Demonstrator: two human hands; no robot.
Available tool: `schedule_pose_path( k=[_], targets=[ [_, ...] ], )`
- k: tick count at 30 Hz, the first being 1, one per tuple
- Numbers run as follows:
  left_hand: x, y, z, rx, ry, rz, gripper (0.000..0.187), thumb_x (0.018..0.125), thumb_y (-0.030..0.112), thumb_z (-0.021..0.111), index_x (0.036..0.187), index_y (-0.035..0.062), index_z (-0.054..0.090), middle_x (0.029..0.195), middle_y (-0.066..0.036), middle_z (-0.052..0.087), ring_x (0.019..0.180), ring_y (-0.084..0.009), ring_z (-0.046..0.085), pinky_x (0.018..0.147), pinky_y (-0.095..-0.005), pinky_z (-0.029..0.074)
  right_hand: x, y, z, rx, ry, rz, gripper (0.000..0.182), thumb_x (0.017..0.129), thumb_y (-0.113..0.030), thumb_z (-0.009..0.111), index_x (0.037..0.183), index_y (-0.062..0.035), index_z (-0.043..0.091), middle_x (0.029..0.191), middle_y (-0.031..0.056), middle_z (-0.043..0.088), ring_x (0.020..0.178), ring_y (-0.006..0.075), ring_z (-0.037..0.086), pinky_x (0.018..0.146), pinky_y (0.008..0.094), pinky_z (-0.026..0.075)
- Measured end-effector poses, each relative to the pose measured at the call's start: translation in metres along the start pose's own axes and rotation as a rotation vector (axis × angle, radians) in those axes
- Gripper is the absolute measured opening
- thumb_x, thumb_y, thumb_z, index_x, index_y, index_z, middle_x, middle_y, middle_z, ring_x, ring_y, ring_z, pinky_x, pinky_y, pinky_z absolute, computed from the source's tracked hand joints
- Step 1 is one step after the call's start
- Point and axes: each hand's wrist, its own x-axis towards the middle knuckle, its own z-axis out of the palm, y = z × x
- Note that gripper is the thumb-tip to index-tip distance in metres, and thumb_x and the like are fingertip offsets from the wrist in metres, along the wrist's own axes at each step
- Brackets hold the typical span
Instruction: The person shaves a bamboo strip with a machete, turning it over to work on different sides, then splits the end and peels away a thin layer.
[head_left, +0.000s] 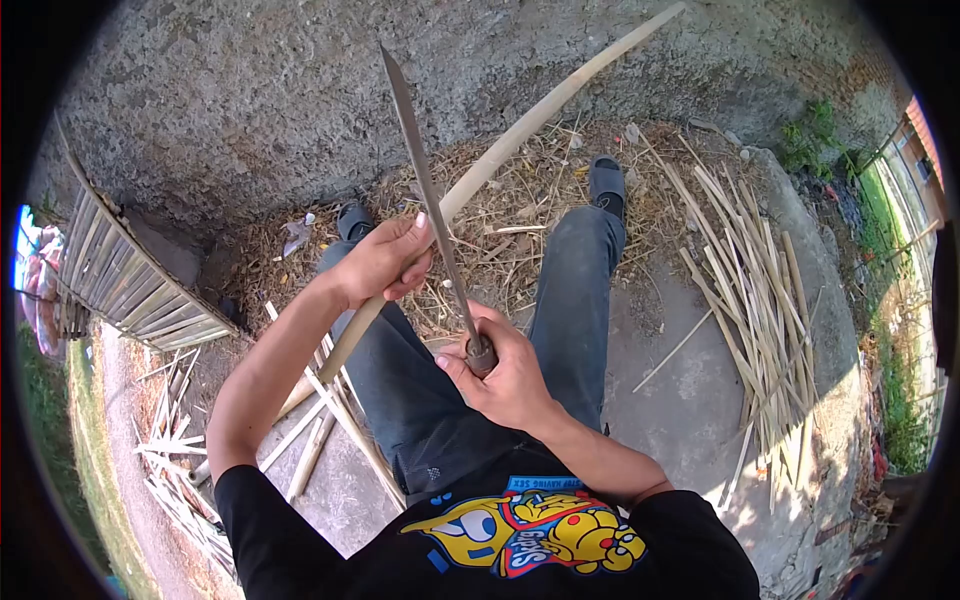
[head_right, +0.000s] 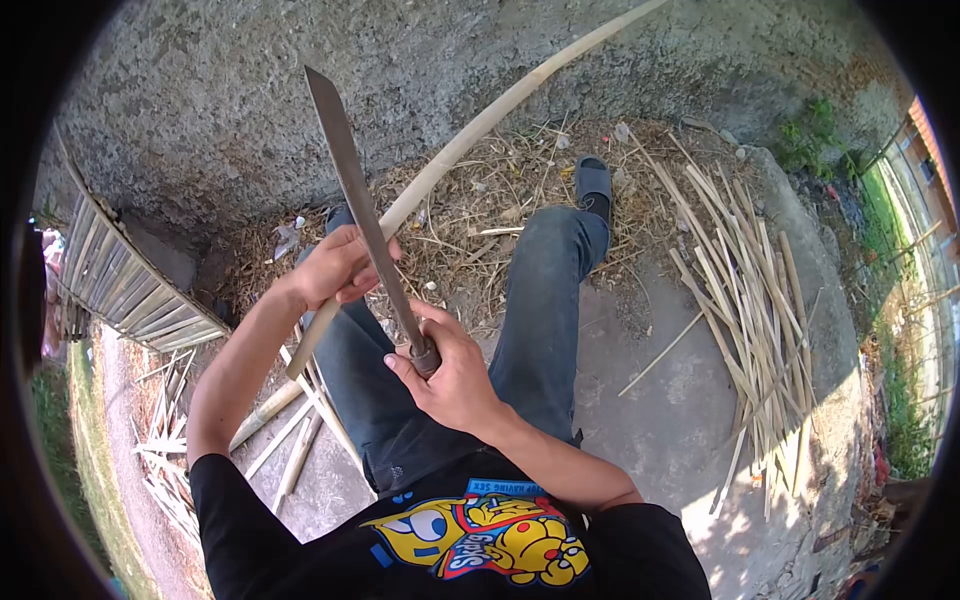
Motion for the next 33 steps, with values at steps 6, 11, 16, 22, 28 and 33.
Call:
schedule_pose_path(
  k=[6, 11, 16, 22, 28, 33],
  targets=[
    [-0.083, -0.059, -0.038, 0.111, 0.288, 0.111, 0.055, 0.108, 0.049, 0.033, 0.089, 0.003, 0.056, 0.052, -0.001, 0.047, 0.039, -0.0092, 0.043, 0.041, -0.0239, 0.039, 0.041, 0.012, -0.022, 0.158, 0.017, 0.198, 0.03, 0.084, -0.012, 0.081, 0.098, 0.0006, 0.058, 0.123, 0.0156, 0.06, 0.091, 0.0189, 0.07, 0.069, 0.0302, 0.054],
    [-0.097, -0.001, -0.064, 0.194, 0.895, 0.886, 0.047, 0.109, 0.044, 0.037, 0.09, 0.0045, 0.056, 0.06, -0.002, 0.053, 0.05, -0.0101, 0.052, 0.049, -0.0245, 0.044, 0.109, -0.021, -0.017, 0.347, 0.165, -0.008, 0.03, 0.085, -0.01, 0.079, 0.085, -0.0022, 0.05, 0.126, 0.0206, 0.058, 0.093, 0.0212, 0.071, 0.054, 0.0272, 0.061],
    [-0.051, 0.04, -0.056, 0.013, 0.913, 1.174, 0.047, 0.104, 0.049, 0.042, 0.102, 0.0045, 0.057, 0.1, -0.02, 0.07, 0.087, -0.0278, 0.071, 0.078, -0.0368, 0.059, 0.138, -0.046, 0.009, 0.534, 0.065, 0.038, 0.027, 0.086, -0.008, 0.078, 0.089, -0.0023, 0.052, 0.115, 0.016, 0.059, 0.093, 0.0184, 0.068, 0.054, 0.0277, 0.063],
    [0.028, -0.022, -0.017, -0.237, 0.756, 1.228, 0.048, 0.098, 0.053, 0.049, 0.107, 0.0075, 0.058, 0.136, -0.023, 0.057, 0.13, -0.0354, 0.054, 0.111, -0.0513, 0.041, 0.146, -0.032, 0.028, 0.697, 0.151, 0.286, 0.025, 0.087, -0.015, 0.079, 0.094, -0.0031, 0.057, 0.101, 0.0092, 0.063, 0.092, 0.0175, 0.068, 0.052, 0.0294, 0.062],
    [0.045, -0.056, -0.014, -0.144, 0.543, 0.975, 0.049, 0.101, 0.043, 0.052, 0.131, 0.0042, 0.055, 0.151, -0.017, 0.045, 0.144, -0.0286, 0.037, 0.117, -0.0448, 0.033, 0.176, 0.032, 0.039, 0.95, 0.446, 0.361, 0.024, 0.086, -0.012, 0.078, 0.099, -0.0031, 0.059, 0.092, 0.0068, 0.064, 0.083, 0.0183, 0.068, 0.069, 0.0368, 0.062],
    [-0.035, -0.07, -0.07, 0.495, 0.519, 0.484, 0.054, 0.099, 0.01, 0.059, 0.149, -0.0002, 0.041, 0.131, -0.016, 0.064, 0.115, -0.0247, 0.066, 0.096, -0.0369, 0.053, 0.193, 0.086, 0.006, 0.952, 0.625, 0.443, 0.027, 0.082, -0.006, 0.074, 0.101, 0.0002, 0.056, 0.098, 0.0109, 0.062, 0.081, 0.0266, 0.07, 0.072, 0.039, 0.064]
  ],
)
